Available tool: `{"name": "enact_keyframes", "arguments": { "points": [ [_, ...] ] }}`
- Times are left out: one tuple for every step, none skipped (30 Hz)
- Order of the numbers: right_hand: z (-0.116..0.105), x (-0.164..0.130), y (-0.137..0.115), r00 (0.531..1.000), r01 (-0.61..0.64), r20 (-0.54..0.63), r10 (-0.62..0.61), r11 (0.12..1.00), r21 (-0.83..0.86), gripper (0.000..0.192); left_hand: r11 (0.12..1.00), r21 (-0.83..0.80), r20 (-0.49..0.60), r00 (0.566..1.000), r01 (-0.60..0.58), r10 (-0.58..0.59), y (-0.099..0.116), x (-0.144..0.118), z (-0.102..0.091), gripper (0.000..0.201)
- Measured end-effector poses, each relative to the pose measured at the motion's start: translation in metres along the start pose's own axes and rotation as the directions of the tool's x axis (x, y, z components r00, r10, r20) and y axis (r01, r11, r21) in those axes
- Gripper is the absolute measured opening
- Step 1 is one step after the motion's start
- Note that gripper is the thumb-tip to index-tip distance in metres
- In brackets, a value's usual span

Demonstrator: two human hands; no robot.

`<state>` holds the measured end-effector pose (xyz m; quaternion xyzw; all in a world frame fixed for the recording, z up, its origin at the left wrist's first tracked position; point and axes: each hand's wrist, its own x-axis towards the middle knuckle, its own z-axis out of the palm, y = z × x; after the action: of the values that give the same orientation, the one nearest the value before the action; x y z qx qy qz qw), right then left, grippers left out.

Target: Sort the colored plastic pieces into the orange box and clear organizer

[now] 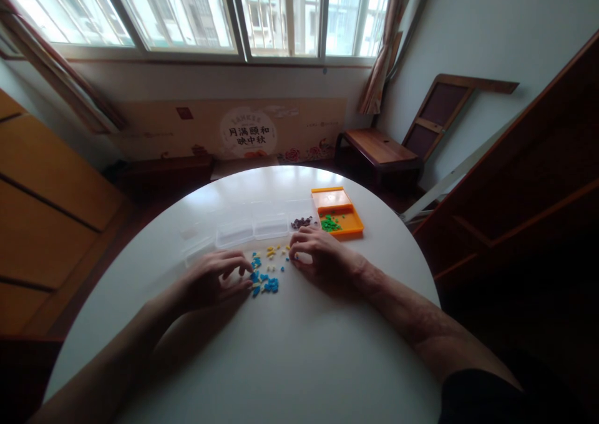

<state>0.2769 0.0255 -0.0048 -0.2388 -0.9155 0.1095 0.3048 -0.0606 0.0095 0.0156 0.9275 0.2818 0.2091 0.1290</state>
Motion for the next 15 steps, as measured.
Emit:
{"name": "enact_keyframes", "arguments": {
  "points": [
    [0.0001,0.0003,-0.0001,1.0,0.001,-0.001,-0.001,1.0,0.002,0.014,1.0,0.003,-0.011,1.0,-0.001,0.001,0.0003,0.0003,0.0007,0.01],
    [0.0003,0.0005,0.0,1.0,0.006,-0.001,-0.006,1.0,0.002,0.014,1.0,0.008,-0.022,1.0,-0.002,0.002,0.0004,0.0006,0.0015,0.009],
    [0.0006,0.0006,0.0002,1.0,0.013,-0.001,-0.013,1.0,0.0,0.013,1.0,0.013,-0.031,1.0,-0.002,0.002,0.0003,0.0007,0.0025,0.008],
    [0.0009,0.0008,0.0005,1.0,0.017,-0.002,-0.018,1.0,-0.003,0.013,1.0,0.017,-0.04,0.999,-0.001,0.002,0.0002,0.0009,0.0036,0.008],
    [0.0012,0.001,0.0008,1.0,0.02,-0.004,-0.02,1.0,-0.007,0.012,1.0,0.018,-0.048,0.999,-0.001,0.002,-0.0001,0.0009,0.0048,0.007],
    [0.0015,0.0012,0.001,1.0,0.02,-0.006,-0.02,1.0,-0.01,0.012,1.0,0.017,-0.054,0.999,0.0,0.001,-0.0006,0.0009,0.006,0.007],
    [0.0017,0.0013,0.0011,1.0,0.018,-0.007,-0.018,1.0,-0.011,0.012,1.0,0.014,-0.058,0.998,0.0,0.001,-0.001,0.0008,0.0071,0.007],
    [0.0019,0.0015,0.0011,1.0,0.016,-0.008,-0.016,1.0,-0.012,0.012,1.0,0.009,-0.059,0.998,-0.002,0.002,-0.0014,0.0008,0.0081,0.008],
    [0.002,0.0015,0.0011,1.0,0.015,-0.009,-0.015,1.0,-0.012,0.013,1.0,0.003,-0.059,0.998,-0.004,0.004,-0.0018,0.0007,0.0089,0.008],
    [0.0022,0.0015,0.0013,1.0,0.016,-0.008,-0.016,1.0,-0.012,0.013,1.0,-0.001,-0.054,0.999,-0.006,0.006,-0.002,0.0007,0.0094,0.009],
    [0.0023,0.0015,0.0016,1.0,0.018,-0.006,-0.018,1.0,-0.01,0.014,1.0,-0.005,-0.05,0.999,-0.009,0.009,-0.0021,0.0008,0.0095,0.01],
    [0.0023,0.0013,0.002,1.0,0.02,-0.004,-0.02,1.0,-0.009,0.013,1.0,-0.006,-0.051,0.999,-0.011,0.011,-0.0021,0.0008,0.0093,0.01],
    [0.0024,0.001,0.0026,1.0,0.023,-0.004,-0.023,1.0,-0.005,0.013,1.0,-0.004,-0.053,0.999,-0.009,0.008,-0.0019,0.0009,0.0088,0.011],
    [0.0024,0.0006,0.0033,1.0,0.029,-0.002,-0.029,1.0,0.001,0.013,1.0,-0.002,-0.054,0.999,-0.002,0.002,-0.0016,0.0009,0.0081,0.011],
    [0.0025,0.0002,0.004,0.999,0.034,0.001,-0.034,0.999,0.007,0.013,1.0,0.002,-0.055,0.998,0.005,-0.005,-0.0012,0.0009,0.0072,0.011]
  ]
}}
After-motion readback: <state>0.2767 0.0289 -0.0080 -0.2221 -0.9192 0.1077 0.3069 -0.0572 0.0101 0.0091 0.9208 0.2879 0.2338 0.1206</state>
